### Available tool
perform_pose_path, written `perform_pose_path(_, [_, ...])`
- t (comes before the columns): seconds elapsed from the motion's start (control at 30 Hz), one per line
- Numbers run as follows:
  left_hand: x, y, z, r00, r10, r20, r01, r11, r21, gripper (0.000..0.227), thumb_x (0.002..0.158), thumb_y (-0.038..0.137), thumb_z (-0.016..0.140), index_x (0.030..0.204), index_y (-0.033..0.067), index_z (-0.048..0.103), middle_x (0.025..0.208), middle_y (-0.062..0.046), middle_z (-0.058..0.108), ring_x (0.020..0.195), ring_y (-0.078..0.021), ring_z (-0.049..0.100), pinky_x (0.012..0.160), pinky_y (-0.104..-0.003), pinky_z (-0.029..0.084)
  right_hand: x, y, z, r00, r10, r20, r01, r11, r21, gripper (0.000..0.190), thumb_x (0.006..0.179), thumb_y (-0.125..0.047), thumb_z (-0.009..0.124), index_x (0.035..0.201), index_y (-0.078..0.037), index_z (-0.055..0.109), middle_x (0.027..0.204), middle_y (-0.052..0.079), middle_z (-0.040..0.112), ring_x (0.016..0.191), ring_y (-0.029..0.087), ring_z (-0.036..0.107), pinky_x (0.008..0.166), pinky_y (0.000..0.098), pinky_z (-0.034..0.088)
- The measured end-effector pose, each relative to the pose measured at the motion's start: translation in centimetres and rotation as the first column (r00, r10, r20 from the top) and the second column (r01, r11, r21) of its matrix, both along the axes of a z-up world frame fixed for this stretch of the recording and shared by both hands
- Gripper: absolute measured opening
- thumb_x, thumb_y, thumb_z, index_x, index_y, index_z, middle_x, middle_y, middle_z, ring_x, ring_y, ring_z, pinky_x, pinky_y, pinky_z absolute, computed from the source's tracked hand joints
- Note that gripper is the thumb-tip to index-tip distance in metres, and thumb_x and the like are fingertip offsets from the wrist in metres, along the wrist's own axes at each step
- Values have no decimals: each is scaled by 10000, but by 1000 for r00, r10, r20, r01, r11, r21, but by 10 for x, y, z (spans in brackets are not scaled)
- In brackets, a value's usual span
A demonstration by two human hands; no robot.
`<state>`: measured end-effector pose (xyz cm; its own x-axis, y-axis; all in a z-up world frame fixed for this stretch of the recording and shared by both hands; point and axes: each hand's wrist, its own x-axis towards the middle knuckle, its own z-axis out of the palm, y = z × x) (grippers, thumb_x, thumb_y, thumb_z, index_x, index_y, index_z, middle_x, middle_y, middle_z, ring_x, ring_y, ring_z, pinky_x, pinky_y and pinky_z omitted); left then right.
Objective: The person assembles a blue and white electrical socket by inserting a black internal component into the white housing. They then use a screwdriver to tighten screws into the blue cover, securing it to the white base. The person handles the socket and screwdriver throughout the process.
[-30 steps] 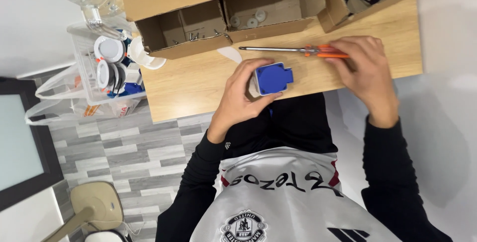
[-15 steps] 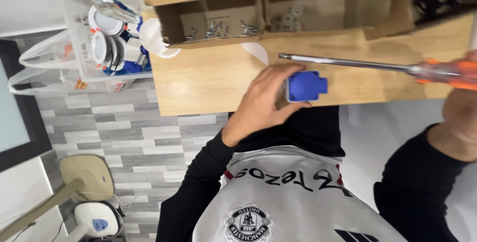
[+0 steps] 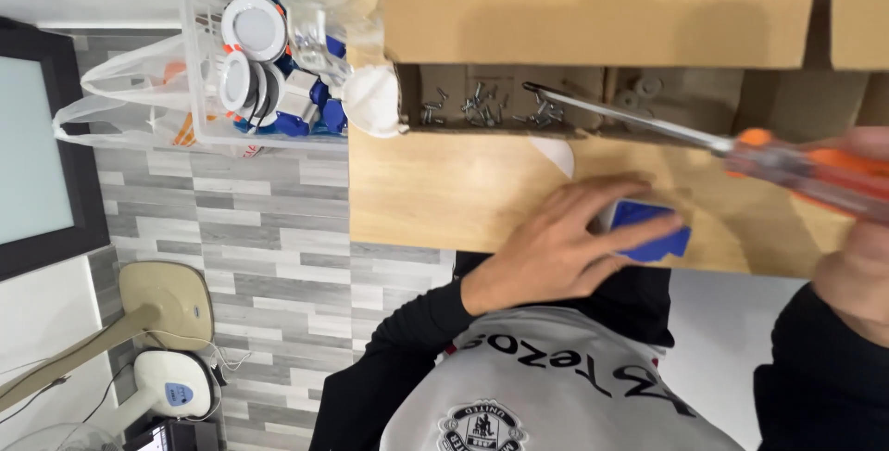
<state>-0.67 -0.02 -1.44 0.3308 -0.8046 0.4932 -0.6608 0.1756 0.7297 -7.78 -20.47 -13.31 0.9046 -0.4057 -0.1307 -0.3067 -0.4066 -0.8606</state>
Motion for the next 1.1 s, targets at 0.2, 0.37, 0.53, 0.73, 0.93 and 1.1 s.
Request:
perform_pose_path(0.2, [3,2,9,1000,-2,24,1,999,40,666,1280,230,595,1788,342,179,1711,-219,530,1571,-388,629,1321,-570,640,-13,-30,250,976,200,85,-159,923,-350,562,1077,-139,580,1483,245,644,1491,338,684,1122,335,724,1023,376,556])
perform_pose_path(0.37, [14,3,30,998,24,55,-30,994,109,457,1192,484,624,1588,269,550,1599,-152,656,1453,-350,748,1171,-481,640,28,-27,224,641,523,561,-346,850,-397,874,1029,116,512,1767,-209,175,1312,498,510,1011,469,704,802,451,663])
perform_pose_path(0.53, [16,4,29,996,28,81,-39,990,136,475,1202,506,638,1617,312,514,1585,-153,686,1501,-349,747,1234,-448,591,13,-29,238,865,411,287,-387,912,-140,658,1038,-3,567,1653,-99,353,1342,252,641,865,228,720,789,297,630])
perform_pose_path(0.73, [18,5,34,995,50,91,-65,985,162,415,1184,515,641,1569,370,584,1537,-115,731,1476,-317,783,1244,-411,573,-12,-38,228,983,170,-70,-101,817,568,557,1038,-92,497,1576,47,543,1375,162,622,831,183,697,627,242,566])
perform_pose_path(0.93, [14,6,26,998,27,51,-34,990,140,483,1187,520,681,1610,344,531,1599,-144,685,1518,-327,741,1239,-440,586,5,-11,229,937,248,246,-243,969,-50,566,1067,30,559,1607,-90,434,1480,292,605,1334,344,696,1114,388,620])
perform_pose_path(1.1, [8,2,17,1000,-20,-14,21,998,62,579,1169,509,687,1648,263,472,1648,-180,601,1553,-372,673,1315,-535,624,-3,-23,195,696,381,608,-118,897,-426,804,1057,23,441,1775,-249,204,1238,553,457,978,622,634,771,611,613])
